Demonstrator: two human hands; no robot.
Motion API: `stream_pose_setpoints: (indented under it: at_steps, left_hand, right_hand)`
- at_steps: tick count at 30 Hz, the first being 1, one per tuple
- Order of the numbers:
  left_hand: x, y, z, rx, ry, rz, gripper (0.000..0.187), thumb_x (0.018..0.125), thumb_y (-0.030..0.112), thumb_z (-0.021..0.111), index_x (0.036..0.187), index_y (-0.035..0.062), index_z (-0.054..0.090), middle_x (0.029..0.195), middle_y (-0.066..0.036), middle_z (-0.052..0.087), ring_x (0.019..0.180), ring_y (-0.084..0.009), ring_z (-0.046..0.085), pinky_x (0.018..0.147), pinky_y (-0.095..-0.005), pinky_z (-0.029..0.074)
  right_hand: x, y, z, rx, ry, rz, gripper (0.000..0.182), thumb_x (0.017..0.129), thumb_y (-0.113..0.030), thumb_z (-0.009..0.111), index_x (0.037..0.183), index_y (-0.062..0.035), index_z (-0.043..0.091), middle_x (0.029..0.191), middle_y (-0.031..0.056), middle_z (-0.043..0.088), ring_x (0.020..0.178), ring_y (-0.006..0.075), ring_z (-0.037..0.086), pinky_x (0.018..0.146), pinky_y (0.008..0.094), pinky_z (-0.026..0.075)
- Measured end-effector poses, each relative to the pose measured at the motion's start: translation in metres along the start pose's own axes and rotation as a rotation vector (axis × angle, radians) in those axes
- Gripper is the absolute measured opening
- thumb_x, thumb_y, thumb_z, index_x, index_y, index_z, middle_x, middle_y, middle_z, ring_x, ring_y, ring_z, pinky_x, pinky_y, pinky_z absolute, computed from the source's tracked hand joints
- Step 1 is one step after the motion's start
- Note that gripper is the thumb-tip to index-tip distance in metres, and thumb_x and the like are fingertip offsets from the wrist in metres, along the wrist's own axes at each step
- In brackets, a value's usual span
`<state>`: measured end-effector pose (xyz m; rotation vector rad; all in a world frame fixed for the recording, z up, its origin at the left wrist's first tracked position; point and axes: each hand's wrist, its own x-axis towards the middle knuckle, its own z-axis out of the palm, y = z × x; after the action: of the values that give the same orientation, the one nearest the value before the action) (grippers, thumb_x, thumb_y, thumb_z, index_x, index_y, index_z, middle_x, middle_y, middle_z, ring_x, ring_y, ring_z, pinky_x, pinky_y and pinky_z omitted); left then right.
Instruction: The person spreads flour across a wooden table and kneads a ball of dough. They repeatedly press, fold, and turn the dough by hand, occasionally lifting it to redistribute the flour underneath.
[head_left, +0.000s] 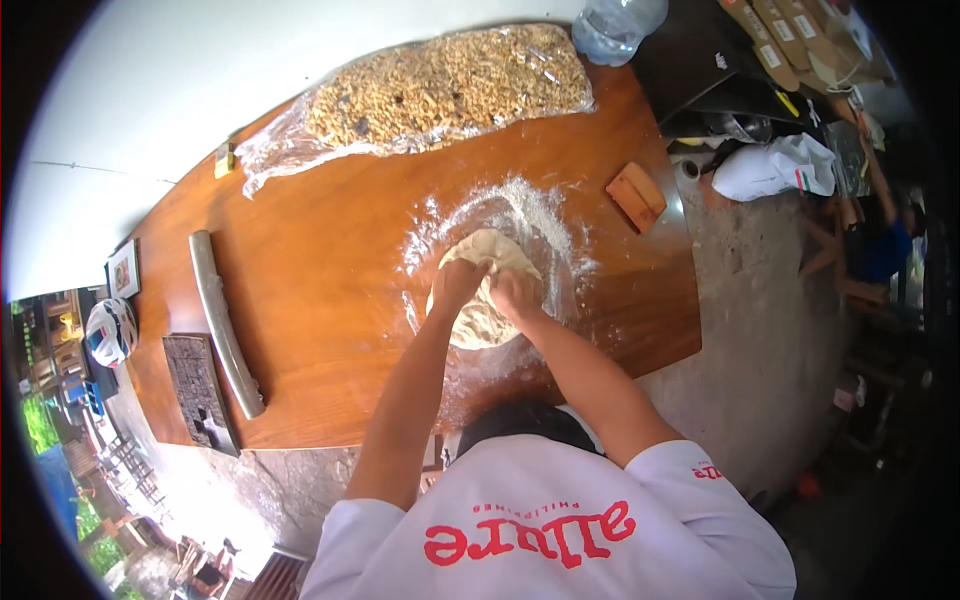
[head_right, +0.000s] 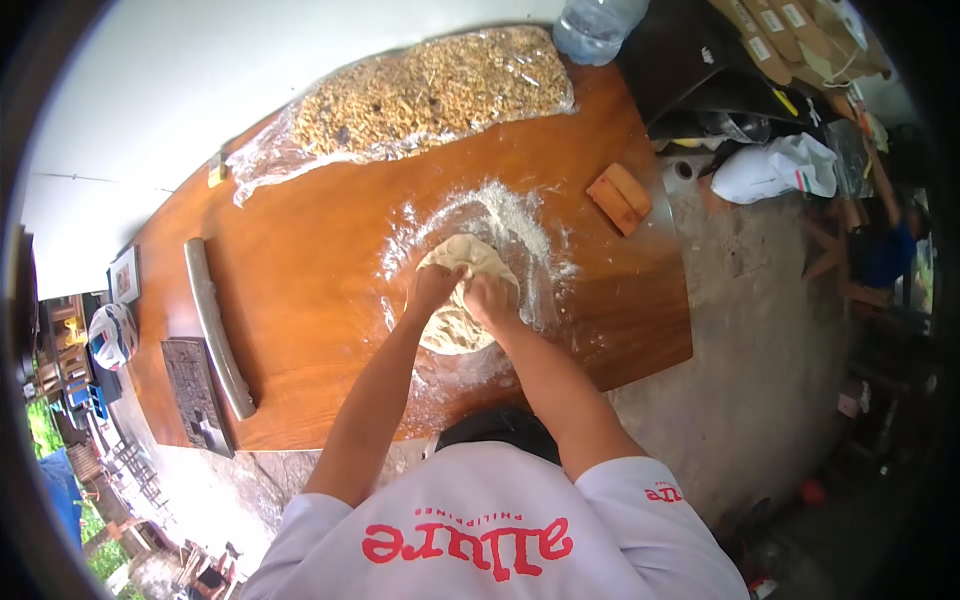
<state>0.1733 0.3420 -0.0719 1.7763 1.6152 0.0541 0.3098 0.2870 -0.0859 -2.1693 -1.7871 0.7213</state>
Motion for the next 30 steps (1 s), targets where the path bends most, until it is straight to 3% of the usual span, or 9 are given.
stream_pose_setpoints:
  at_steps: [3,4,7,13,16,20,27,29,30]
  left_hand:
    - [0.006,-0.041,0.017,-0.195,-0.024,-0.006,0.052,0.094,0.045,0.058,0.071,0.0011,0.072,0.070,-0.019,0.069,0.068,-0.0332,0.069,0.063,-0.0449,0.052]
    - [0.004,-0.045,0.006,-0.465,-0.230,-0.149,0.051,0.096,0.042,0.060,0.066,0.0006,0.068,0.061,-0.014,0.065,0.059,-0.0255,0.064,0.055,-0.0417,0.049]
    - [-0.020,-0.034,-0.014,-0.822,-0.593,-0.396,0.051,0.098,0.037,0.061,0.058,0.0039,0.062,0.050,-0.008,0.057,0.044,-0.0166,0.057,0.041,-0.0342,0.043]
    - [-0.034,-0.014,0.010,-0.384,-0.634,-0.273,0.057,0.093,0.045,0.065,0.064,-0.0044,0.068,0.054,-0.015,0.063,0.041,-0.0203,0.059,0.042,-0.0325,0.050]
    - [-0.023,-0.006,-0.005,-0.371,-0.780,-0.277,0.048,0.091,0.034,0.063,0.067,-0.0067,0.068,0.056,-0.017,0.064,0.044,-0.0237,0.064,0.043,-0.0341,0.054]
    - [-0.015,-0.006,-0.003,-0.319,-0.844,-0.274,0.037,0.088,0.025,0.059,0.071,-0.0070,0.070,0.059,-0.019,0.066,0.047,-0.0257,0.067,0.044,-0.0368,0.056]
    - [-0.026,0.003,0.002,-0.269,-0.622,-0.235,0.040,0.087,0.026,0.060,0.066,-0.0070,0.066,0.059,-0.019,0.066,0.050,-0.0267,0.066,0.048,-0.0416,0.055]
    - [-0.038,0.001,0.010,-0.143,-0.289,-0.070,0.038,0.086,0.030,0.058,0.072,-0.0033,0.069,0.063,-0.019,0.067,0.058,-0.0327,0.068,0.060,-0.0466,0.057]
    - [-0.045,-0.012,0.037,0.087,0.008,0.084,0.037,0.087,0.034,0.056,0.078,0.0008,0.071,0.068,-0.019,0.068,0.066,-0.0387,0.068,0.070,-0.0488,0.056]
  right_hand:
    - [0.015,0.028,0.011,0.408,-0.294,0.207,0.031,0.092,-0.021,0.052,0.071,-0.0021,0.065,0.064,0.0103,0.061,0.054,0.0243,0.057,0.053,0.0411,0.048]
    - [0.010,0.020,-0.032,0.951,-0.540,0.588,0.032,0.092,-0.017,0.051,0.060,-0.0102,0.054,0.054,0.0014,0.047,0.042,0.0145,0.041,0.040,0.0301,0.035]
    - [-0.013,0.048,-0.050,1.654,-0.814,0.603,0.036,0.091,-0.016,0.050,0.056,-0.0173,0.043,0.049,-0.0019,0.038,0.037,0.0078,0.027,0.036,0.0247,0.021]
    - [-0.036,0.039,0.006,1.106,-0.777,0.781,0.032,0.081,-0.016,0.052,0.052,-0.0157,0.039,0.046,-0.0025,0.032,0.034,0.0126,0.026,0.035,0.0335,0.021]
    - [-0.027,0.037,0.015,0.620,-0.663,0.422,0.028,0.081,-0.018,0.053,0.060,-0.0028,0.059,0.053,0.0112,0.055,0.043,0.0241,0.050,0.044,0.0401,0.038]
    - [-0.016,0.031,0.014,0.124,-0.773,0.140,0.035,0.085,-0.026,0.054,0.092,0.0031,0.072,0.094,0.0277,0.069,0.088,0.0384,0.067,0.079,0.0430,0.051]
    - [-0.024,-0.001,-0.018,0.143,-0.618,0.377,0.045,0.088,-0.034,0.054,0.103,0.0054,0.071,0.107,0.0317,0.067,0.105,0.0439,0.065,0.092,0.0475,0.050]
    - [-0.025,0.010,-0.002,0.125,-0.488,0.290,0.042,0.090,-0.032,0.054,0.092,0.0056,0.072,0.098,0.0297,0.070,0.091,0.0398,0.071,0.078,0.0478,0.055]
    - [-0.016,0.024,0.003,0.236,-0.758,0.248,0.037,0.090,-0.029,0.053,0.086,0.0036,0.071,0.092,0.0258,0.071,0.081,0.0348,0.072,0.068,0.0452,0.055]
